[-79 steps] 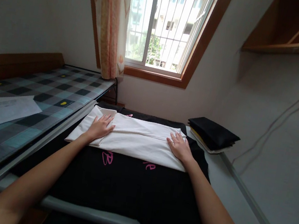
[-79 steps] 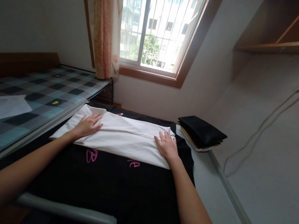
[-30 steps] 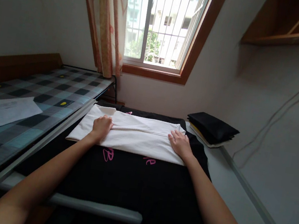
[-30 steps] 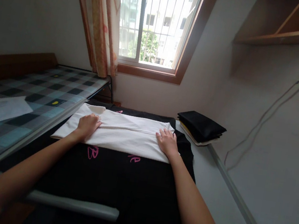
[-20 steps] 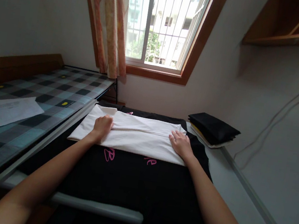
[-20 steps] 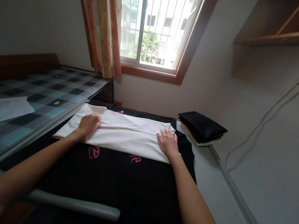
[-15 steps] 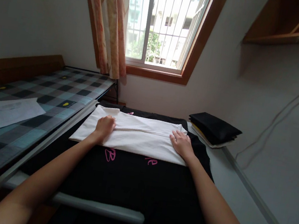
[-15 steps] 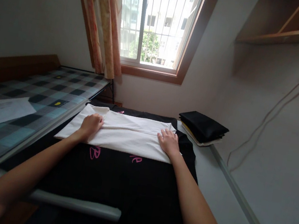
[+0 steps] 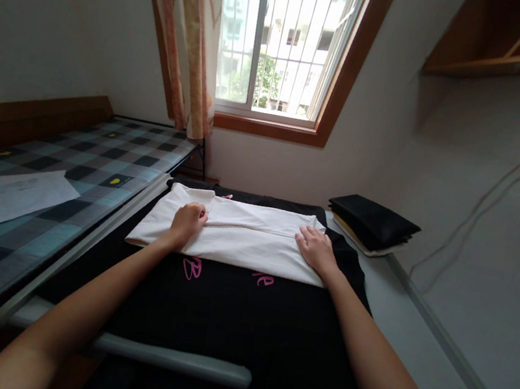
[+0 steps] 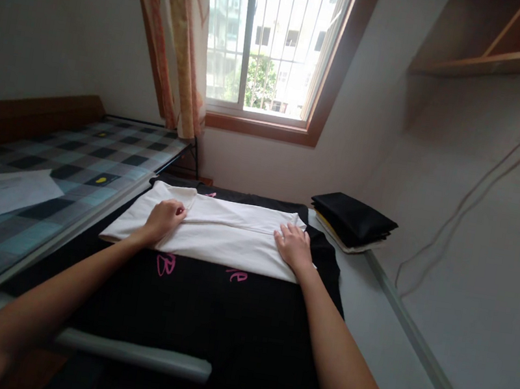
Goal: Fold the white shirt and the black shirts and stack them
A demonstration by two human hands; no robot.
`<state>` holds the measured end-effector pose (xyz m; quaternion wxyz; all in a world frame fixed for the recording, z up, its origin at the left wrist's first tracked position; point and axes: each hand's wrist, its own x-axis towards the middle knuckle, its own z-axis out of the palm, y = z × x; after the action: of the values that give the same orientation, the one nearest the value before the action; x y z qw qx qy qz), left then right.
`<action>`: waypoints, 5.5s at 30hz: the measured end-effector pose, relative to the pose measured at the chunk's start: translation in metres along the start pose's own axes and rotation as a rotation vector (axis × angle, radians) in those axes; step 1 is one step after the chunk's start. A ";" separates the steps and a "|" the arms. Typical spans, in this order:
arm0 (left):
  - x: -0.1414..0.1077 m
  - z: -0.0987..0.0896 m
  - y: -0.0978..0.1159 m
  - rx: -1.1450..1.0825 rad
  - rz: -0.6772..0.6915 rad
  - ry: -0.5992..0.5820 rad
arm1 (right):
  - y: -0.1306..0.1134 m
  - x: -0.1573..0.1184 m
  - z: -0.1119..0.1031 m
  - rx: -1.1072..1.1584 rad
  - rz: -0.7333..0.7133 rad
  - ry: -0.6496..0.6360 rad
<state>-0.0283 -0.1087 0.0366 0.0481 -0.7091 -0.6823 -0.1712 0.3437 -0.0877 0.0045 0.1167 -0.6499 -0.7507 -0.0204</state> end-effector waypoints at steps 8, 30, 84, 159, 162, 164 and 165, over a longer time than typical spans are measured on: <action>0.020 -0.004 -0.043 -0.143 0.017 0.051 | 0.001 0.000 0.001 0.000 -0.001 0.002; 0.000 0.011 -0.036 0.065 0.071 -0.249 | 0.002 -0.001 0.000 0.015 -0.005 -0.010; -0.002 0.023 -0.019 -0.001 0.211 -0.136 | 0.024 -0.009 -0.040 0.033 0.501 -0.045; -0.037 -0.013 0.029 -0.177 0.881 -0.085 | -0.123 0.104 0.001 0.146 0.060 -0.082; -0.034 -0.011 0.027 -0.140 0.918 -0.088 | -0.125 0.107 0.009 0.128 0.097 -0.102; -0.033 -0.011 0.027 -0.109 0.931 -0.096 | -0.127 0.106 0.013 0.092 0.105 -0.069; -0.032 -0.011 0.027 -0.094 0.932 -0.099 | -0.127 0.105 0.016 0.075 0.103 -0.045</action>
<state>-0.0041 -0.1445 0.0413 0.0551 -0.9485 -0.2845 -0.1278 0.2031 -0.0026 0.0259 0.1248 -0.6830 -0.7191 0.0286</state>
